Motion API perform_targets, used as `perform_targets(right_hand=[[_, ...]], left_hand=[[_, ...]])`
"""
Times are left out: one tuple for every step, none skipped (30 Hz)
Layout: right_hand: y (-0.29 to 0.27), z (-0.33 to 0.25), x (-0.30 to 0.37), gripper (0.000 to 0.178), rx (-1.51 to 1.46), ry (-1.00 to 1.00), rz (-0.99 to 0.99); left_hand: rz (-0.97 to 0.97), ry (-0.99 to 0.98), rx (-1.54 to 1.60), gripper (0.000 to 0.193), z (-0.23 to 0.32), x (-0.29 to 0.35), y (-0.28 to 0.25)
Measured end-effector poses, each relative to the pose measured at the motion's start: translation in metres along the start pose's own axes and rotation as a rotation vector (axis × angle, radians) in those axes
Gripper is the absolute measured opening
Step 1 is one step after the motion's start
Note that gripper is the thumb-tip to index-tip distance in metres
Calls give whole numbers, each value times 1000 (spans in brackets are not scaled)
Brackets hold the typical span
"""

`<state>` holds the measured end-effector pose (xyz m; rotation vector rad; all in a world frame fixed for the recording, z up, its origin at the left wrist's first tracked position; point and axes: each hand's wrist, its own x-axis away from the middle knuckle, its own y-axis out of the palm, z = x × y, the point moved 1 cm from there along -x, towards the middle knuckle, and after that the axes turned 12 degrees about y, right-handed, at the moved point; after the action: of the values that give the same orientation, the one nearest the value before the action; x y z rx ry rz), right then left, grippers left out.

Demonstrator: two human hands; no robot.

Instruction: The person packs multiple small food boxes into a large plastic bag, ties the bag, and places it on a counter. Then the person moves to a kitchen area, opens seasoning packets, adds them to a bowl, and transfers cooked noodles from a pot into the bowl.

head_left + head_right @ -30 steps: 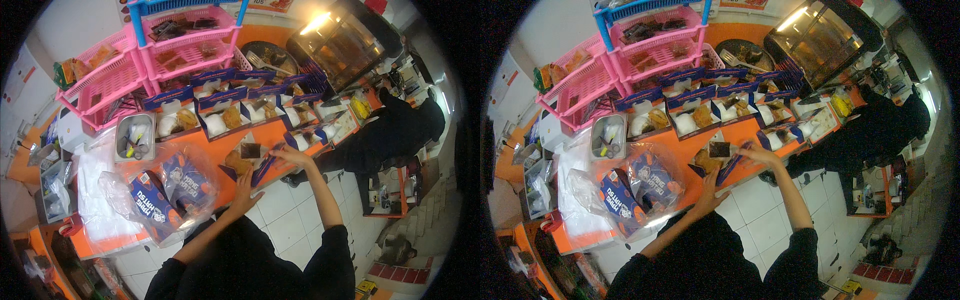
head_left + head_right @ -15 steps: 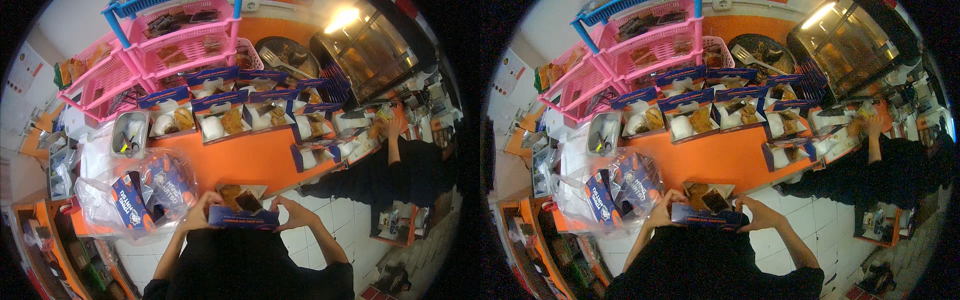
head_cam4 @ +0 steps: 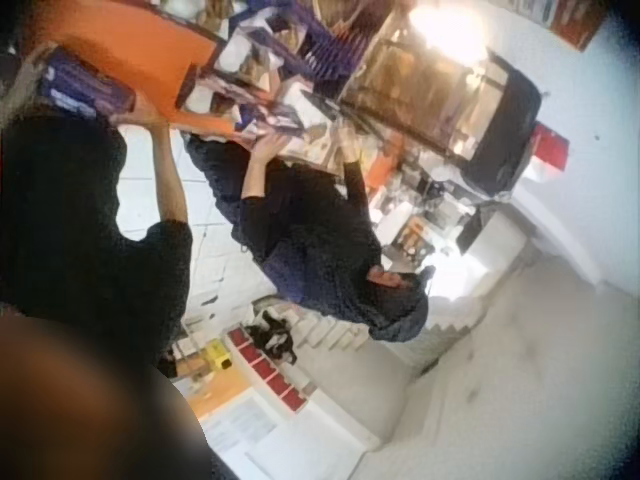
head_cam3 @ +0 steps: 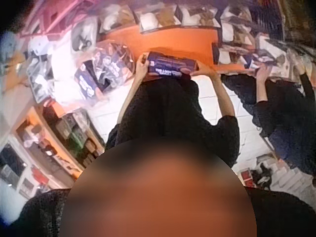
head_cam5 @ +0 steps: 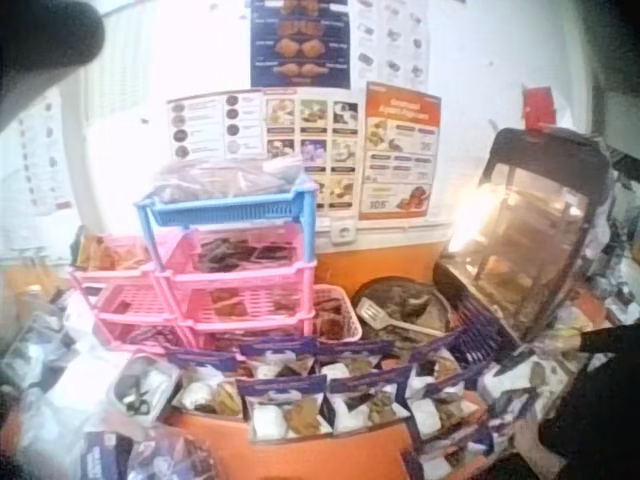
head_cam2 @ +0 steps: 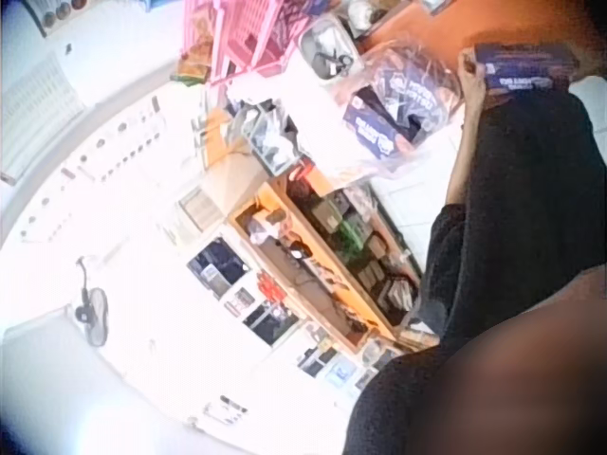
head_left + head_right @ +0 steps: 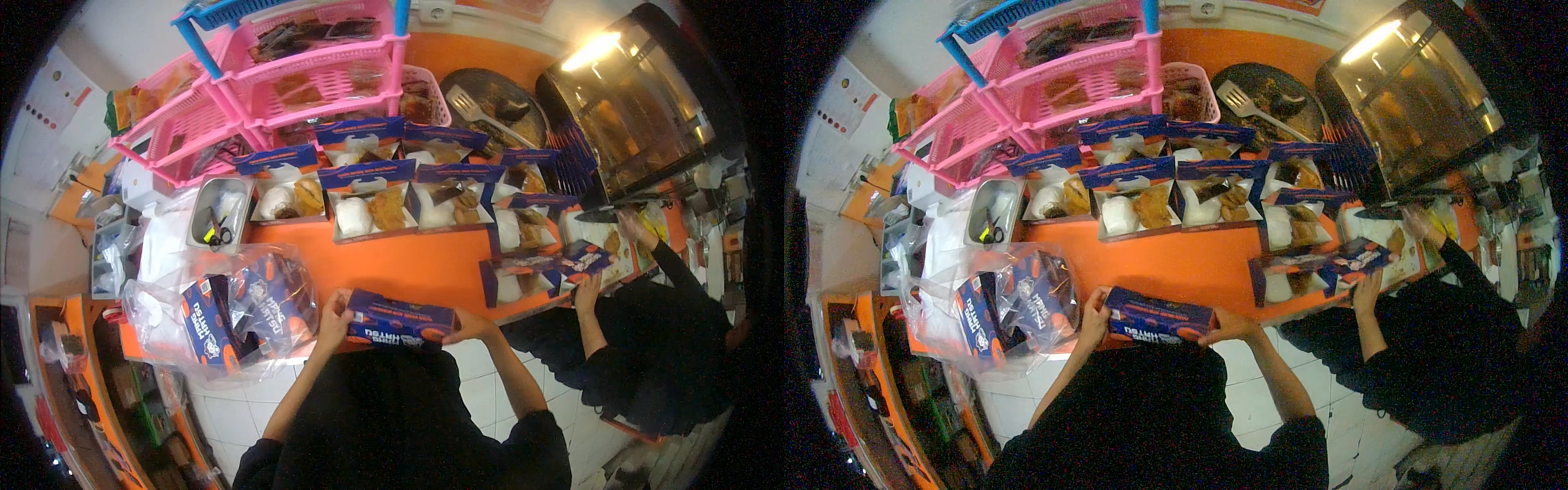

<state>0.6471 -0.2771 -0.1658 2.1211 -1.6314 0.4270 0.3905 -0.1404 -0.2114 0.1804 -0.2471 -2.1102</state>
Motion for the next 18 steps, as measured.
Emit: perform_targets(right_hand=[[3,-6,2,59,-99,4,87],[6,-9,1,59,-197,8,175],[7,-3,-3,56,-180,-21,312],[9,11,-7,53,-164,-47,457],[9,27,-11,49,-148,-74,605],[12,43,-14,44,15,-94,742],[13,44,-20,46,107,-80,810],[14,45,-24,47,200,-67,877],[15,46,-26,49,294,-54,942],[14,45,-28,47,348,15,920],[12,44,-27,46,403,84,896],[11,43,-25,44,459,151,869],[14,41,-27,44,427,222,827],[17,36,-28,45,400,289,784],[20,34,-29,45,376,355,740],[19,34,-29,44,345,304,728],[17,39,-28,44,331,285,731],[14,46,-28,44,316,265,733]], left_hand=[[90,-91,-24,38,-3,-3,1],[129,-123,-172,27,-4,-3,4],[139,-144,-207,29,-6,-6,6],[143,-169,-236,30,-7,-7,9],[142,-195,-266,31,-3,-13,16],[163,-233,-287,32,3,-15,23],[190,-117,-408,34,2,-18,25],[216,1,-528,36,0,-19,28],[242,119,-649,38,-1,-18,28],[90,150,-1045,44,3,-16,23],[0,56,-1014,46,1,-17,22],[-87,-38,-979,48,-1,-17,23],[-166,-135,-948,50,-1,-16,21],[-120,109,-959,48,-5,-15,20],[-142,41,-948,47,-11,-13,13],[-164,-26,-932,47,-7,-16,11],[-196,-93,-909,46,8,-22,13],[-353,-298,-866,47,22,-31,13]])
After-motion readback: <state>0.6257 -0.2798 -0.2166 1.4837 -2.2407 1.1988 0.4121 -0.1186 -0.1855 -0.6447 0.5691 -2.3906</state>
